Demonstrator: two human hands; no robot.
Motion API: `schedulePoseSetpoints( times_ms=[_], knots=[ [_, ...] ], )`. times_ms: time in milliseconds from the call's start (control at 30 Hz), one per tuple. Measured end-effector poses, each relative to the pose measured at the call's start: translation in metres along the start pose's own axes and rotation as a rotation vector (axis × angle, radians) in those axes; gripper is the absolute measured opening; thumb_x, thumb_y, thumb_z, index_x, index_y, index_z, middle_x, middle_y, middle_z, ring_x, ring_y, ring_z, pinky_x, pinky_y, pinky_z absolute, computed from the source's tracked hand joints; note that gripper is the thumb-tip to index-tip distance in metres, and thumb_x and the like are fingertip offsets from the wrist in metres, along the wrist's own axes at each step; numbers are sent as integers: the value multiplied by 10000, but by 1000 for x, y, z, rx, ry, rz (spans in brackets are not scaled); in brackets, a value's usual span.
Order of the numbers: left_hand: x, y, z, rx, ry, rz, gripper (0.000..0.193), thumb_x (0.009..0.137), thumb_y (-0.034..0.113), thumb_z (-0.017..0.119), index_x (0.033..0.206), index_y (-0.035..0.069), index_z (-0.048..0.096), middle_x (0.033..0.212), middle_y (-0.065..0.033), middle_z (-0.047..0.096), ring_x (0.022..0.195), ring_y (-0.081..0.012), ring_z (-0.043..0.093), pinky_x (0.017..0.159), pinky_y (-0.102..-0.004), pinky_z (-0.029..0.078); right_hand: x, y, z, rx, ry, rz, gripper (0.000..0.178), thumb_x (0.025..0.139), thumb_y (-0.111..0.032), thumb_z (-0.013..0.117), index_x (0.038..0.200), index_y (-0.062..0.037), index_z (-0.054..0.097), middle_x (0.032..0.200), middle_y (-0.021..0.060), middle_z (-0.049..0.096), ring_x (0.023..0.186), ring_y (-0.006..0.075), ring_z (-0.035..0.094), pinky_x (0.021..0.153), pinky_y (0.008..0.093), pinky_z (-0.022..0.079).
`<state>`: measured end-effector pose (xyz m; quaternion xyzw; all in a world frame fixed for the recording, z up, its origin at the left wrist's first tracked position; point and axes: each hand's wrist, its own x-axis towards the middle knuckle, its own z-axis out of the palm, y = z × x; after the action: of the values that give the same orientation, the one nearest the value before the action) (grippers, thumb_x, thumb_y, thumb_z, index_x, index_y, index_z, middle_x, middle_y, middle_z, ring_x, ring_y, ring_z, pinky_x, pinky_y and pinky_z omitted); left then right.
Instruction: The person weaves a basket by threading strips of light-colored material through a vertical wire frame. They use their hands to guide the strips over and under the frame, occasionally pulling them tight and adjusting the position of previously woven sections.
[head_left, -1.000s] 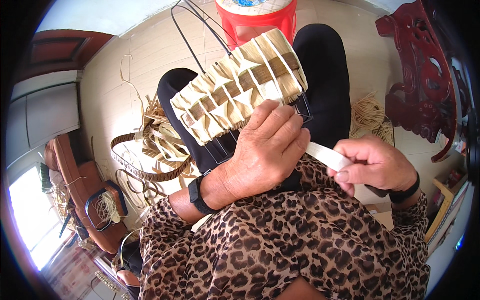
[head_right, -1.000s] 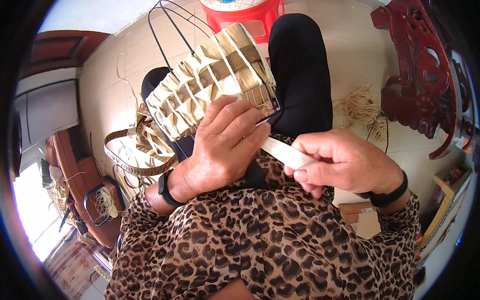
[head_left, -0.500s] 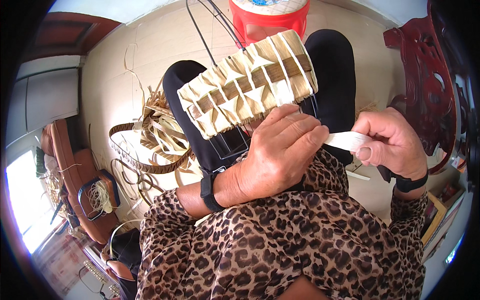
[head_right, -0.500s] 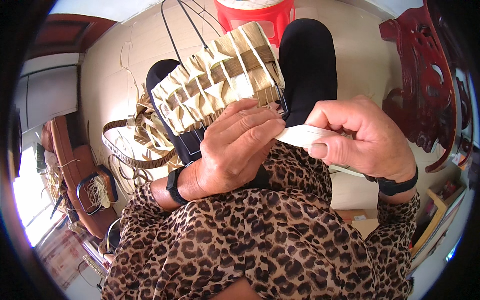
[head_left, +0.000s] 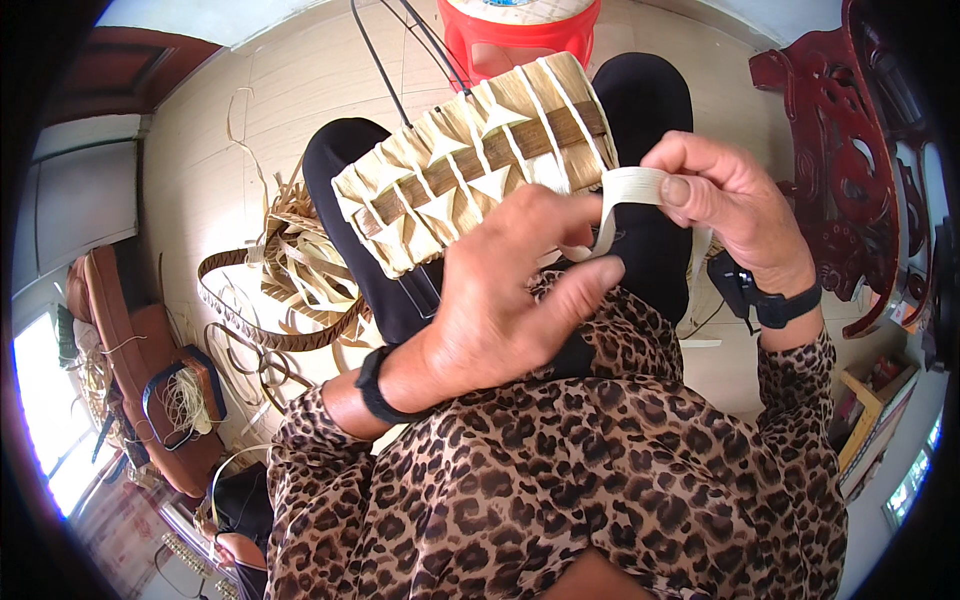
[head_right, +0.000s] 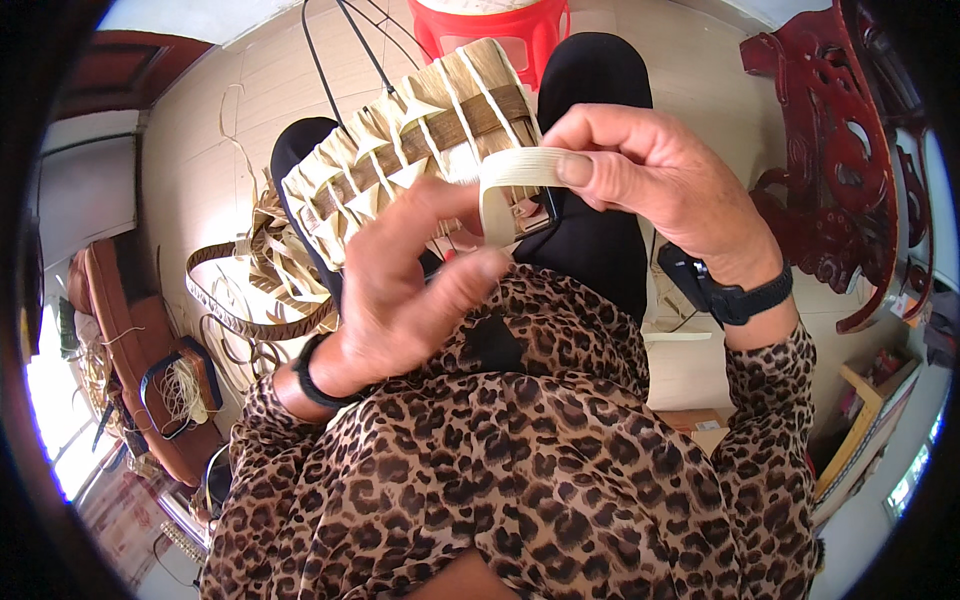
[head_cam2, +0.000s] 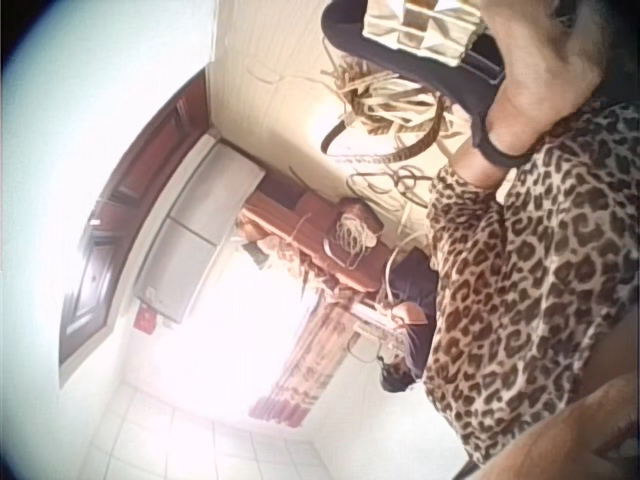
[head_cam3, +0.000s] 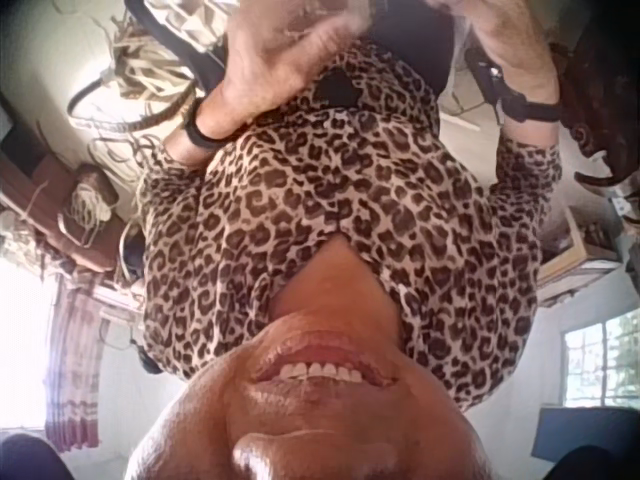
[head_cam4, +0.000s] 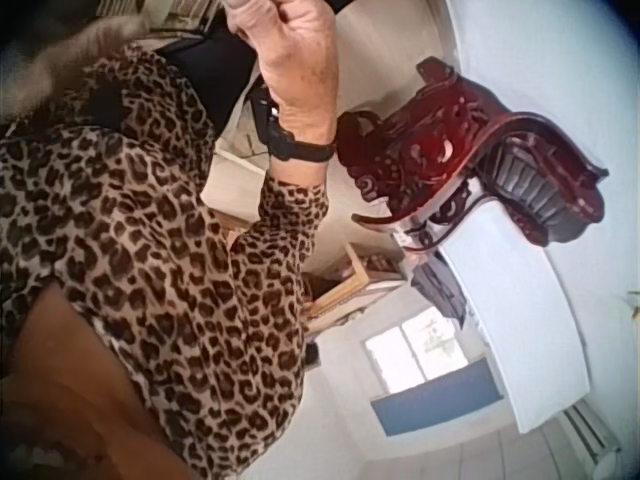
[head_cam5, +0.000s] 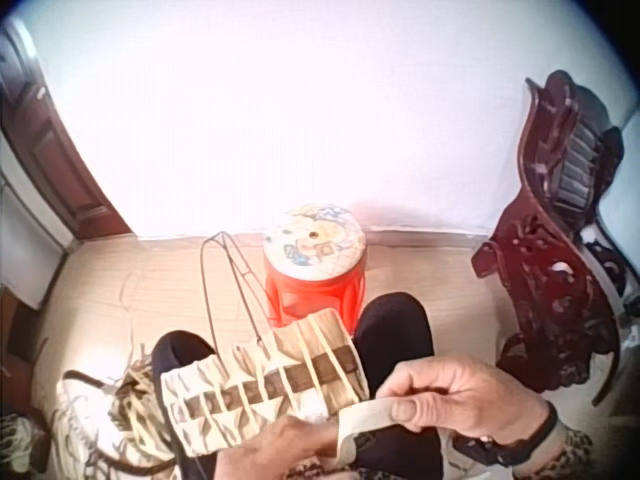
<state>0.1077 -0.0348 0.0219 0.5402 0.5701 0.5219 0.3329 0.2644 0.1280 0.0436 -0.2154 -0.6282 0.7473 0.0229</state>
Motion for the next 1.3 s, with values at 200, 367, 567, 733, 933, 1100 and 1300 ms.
schedulePoseSetpoints(
  times_ms=[200,367,567,733,933,1100,1300],
  knots=[
    [28,12,-27,-452,-80,-444,344,866,280,663,1057,-2,614,789,-26,619,687,-53,545,588,-202,445,20,-12,2,-191,-107,-87,248,920,-241,581,976,1,587,771,-37,512,722,36,459,652,180,383],
    [32,15,-29,-550,-154,-596,193,834,205,701,851,17,663,699,-3,610,619,-62,528,564,-193,425,26,-4,0,-59,-105,-159,367,845,-278,678,1065,-10,558,895,-4,569,824,68,537,746,198,445],
    [33,0,-22,-872,-66,-573,157,865,164,646,907,17,680,810,-92,680,691,-128,626,608,-239,492,6,14,-12,-395,229,-381,195,868,-163,640,953,13,638,871,41,614,765,103,561,674,225,445],
    [43,12,-19,-857,-28,-638,162,832,179,698,844,17,687,702,-13,620,622,-79,552,567,-213,451,8,3,5,-550,323,-428,163,875,-135,625,903,25,638,776,68,603,686,112,551,616,229,431],
    [48,9,-10,-818,-61,-575,155,885,178,632,849,30,663,723,-64,659,542,-61,544,477,-178,408,6,-11,19,-577,450,-273,126,895,-89,580,901,24,636,680,50,607,619,77,554,553,221,438],
    [54,15,-2,-538,-111,-634,163,886,169,633,864,8,646,683,-44,629,544,-68,571,444,-171,407,13,-7,25,-532,521,-334,156,912,-89,537,960,41,610,654,34,573,595,50,483,531,222,412],
    [53,14,1,-557,-58,-595,178,900,157,609,891,-19,634,711,-77,644,581,-111,633,456,-184,477,9,-7,26,-268,373,-105,250,947,-183,462,997,23,594,650,-8,493,601,44,421,532,228,364]
  ],
)
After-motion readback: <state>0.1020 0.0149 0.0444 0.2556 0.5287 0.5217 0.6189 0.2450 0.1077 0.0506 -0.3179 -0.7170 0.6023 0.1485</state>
